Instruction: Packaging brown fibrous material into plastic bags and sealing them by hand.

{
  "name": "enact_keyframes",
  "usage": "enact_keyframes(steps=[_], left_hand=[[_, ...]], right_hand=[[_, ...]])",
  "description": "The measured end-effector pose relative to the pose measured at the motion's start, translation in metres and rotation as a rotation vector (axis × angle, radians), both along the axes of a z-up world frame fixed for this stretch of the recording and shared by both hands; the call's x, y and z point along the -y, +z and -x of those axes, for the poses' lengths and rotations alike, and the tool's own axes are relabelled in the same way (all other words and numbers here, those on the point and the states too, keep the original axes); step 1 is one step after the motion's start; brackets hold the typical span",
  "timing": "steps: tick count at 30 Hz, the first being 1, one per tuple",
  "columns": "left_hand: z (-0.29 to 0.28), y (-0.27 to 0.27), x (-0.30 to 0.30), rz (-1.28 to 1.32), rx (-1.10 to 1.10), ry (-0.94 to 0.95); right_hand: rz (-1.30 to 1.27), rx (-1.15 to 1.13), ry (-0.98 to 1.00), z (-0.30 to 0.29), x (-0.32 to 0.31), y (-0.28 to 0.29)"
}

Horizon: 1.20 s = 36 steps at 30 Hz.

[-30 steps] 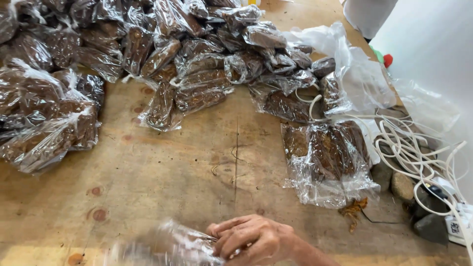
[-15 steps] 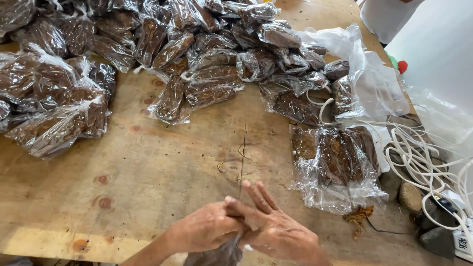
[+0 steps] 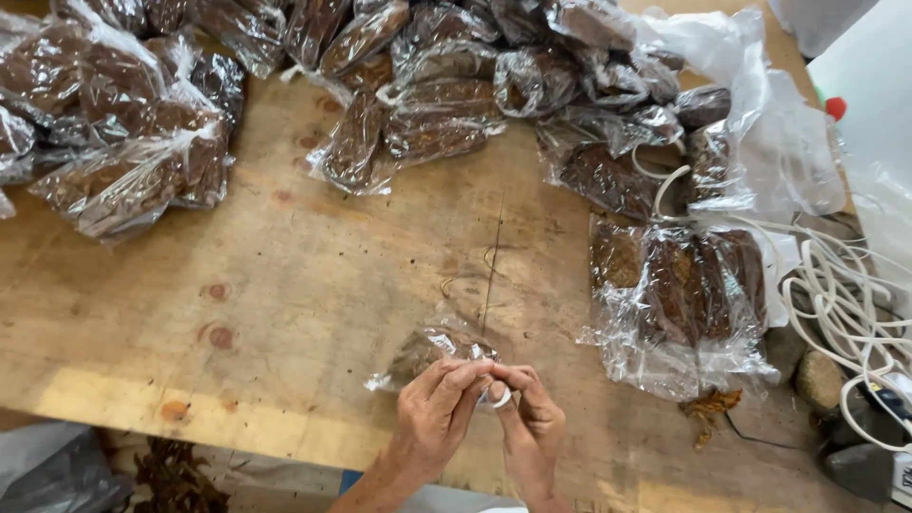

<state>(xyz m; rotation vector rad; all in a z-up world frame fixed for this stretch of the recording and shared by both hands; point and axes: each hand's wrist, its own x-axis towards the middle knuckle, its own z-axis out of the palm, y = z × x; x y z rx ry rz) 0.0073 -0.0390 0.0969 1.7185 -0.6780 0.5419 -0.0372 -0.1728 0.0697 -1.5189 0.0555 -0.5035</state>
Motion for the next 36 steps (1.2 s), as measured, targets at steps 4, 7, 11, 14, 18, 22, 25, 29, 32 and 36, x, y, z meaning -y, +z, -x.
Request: enact_keyframes(steps=[4,7,11,14,18,22,25,29,32,36], left_hand=[[0.0,-0.003,-0.001,-0.033,0.06,0.049],[0.005,0.003,-0.004,-0.083,0.055,0.038],[0.003,0.012,0.002,-0.124,0.216,0.156],[0.004,0.006,0.003,-0.141,0.206,0.183],[0.003,0.006,0.0,-0.151,0.257,0.22],[0.002,0.003,-0.004,-0.141,0.241,0.25],[0.002,0.001,-0.007,-0.088,0.183,0.238],[0.003,-0.002,-0.009,0.049,0.026,0.137],[0.003,0.001,-0.015,0.091,-0.059,0.064],[0.013,-0.008,-0.024,0.079,-0.262,-0.1]], right_hand=[[-0.056,-0.146,-0.009,-0.002,0.0,0.001],[-0.186,-0.187,-0.067,-0.003,-0.003,-0.007],[-0.329,-0.136,-0.136,-0.007,-0.012,-0.009],[-0.375,-0.13,-0.142,-0.007,-0.013,-0.015],[-0.324,-0.117,-0.135,-0.005,-0.01,-0.02],[-0.244,-0.083,-0.116,-0.002,-0.013,-0.014],[-0.195,-0.054,-0.086,0.003,-0.016,-0.013],[-0.072,0.036,-0.006,0.0,-0.018,-0.004],[-0.035,0.06,0.094,0.001,-0.012,-0.001],[0.22,0.036,0.243,-0.004,0.007,0.017]])
